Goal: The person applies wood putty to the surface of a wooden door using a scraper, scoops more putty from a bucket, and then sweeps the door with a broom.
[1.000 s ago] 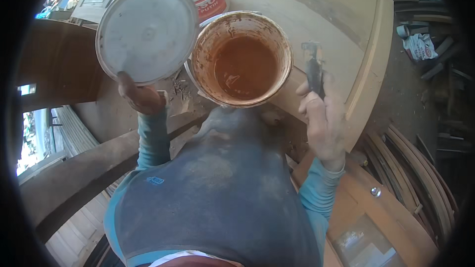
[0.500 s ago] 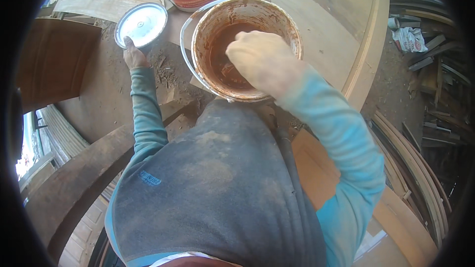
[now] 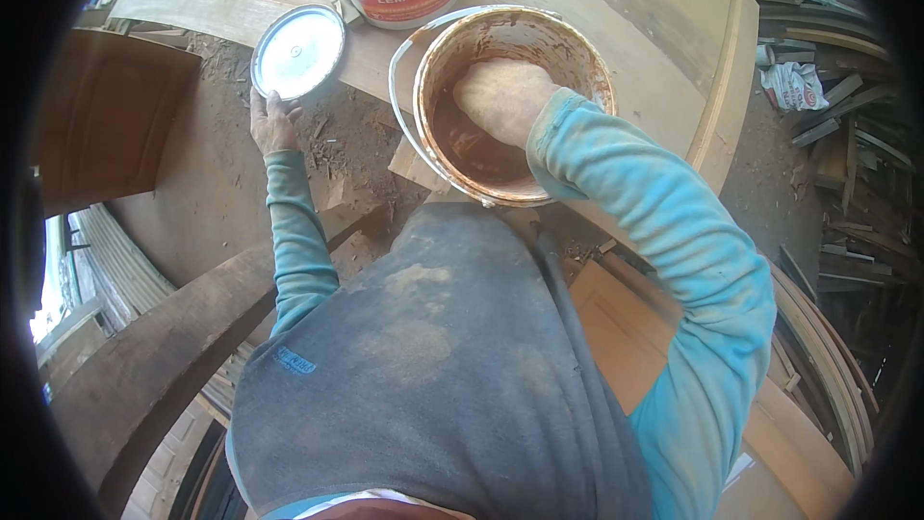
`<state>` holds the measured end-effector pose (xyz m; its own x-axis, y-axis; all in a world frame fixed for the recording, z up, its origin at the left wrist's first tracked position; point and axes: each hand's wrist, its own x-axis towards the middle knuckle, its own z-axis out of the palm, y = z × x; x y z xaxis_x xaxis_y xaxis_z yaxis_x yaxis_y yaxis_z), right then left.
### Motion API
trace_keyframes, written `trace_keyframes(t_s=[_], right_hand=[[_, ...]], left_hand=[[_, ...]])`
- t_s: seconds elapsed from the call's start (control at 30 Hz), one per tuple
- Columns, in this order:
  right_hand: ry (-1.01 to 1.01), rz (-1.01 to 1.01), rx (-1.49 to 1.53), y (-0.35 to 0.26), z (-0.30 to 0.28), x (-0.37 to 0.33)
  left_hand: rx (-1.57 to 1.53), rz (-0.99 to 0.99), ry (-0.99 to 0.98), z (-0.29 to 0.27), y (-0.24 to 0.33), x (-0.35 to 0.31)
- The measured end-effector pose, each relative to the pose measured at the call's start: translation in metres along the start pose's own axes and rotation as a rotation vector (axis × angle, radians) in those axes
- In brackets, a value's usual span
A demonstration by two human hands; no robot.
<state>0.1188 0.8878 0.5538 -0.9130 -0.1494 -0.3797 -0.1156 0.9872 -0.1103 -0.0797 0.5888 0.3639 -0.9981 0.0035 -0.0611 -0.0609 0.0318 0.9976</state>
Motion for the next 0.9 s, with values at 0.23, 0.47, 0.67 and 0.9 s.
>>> trace_keyframes(t_s=[0.23, 0.47, 0.67, 0.9], right_hand=[[-0.174, 0.028, -0.037, -0.007, -0.023, 0.001], [0.098, 0.001, 0.246, 0.015, -0.035, -0.049], [0.124, 0.16, 0.595, 0.011, -0.083, -0.104], [0.488, 0.259, 1.293, 0.025, -0.033, -0.16]], left_hand=[[-0.162, 0.025, 0.042, 0.015, 0.003, 0.008], [-0.216, -0.067, 0.114, 0.01, -0.006, -0.004], [-0.011, 0.169, 0.305, 0.008, 0.01, -0.033], [-0.002, 0.377, -0.182, 0.051, 0.086, -0.097]])
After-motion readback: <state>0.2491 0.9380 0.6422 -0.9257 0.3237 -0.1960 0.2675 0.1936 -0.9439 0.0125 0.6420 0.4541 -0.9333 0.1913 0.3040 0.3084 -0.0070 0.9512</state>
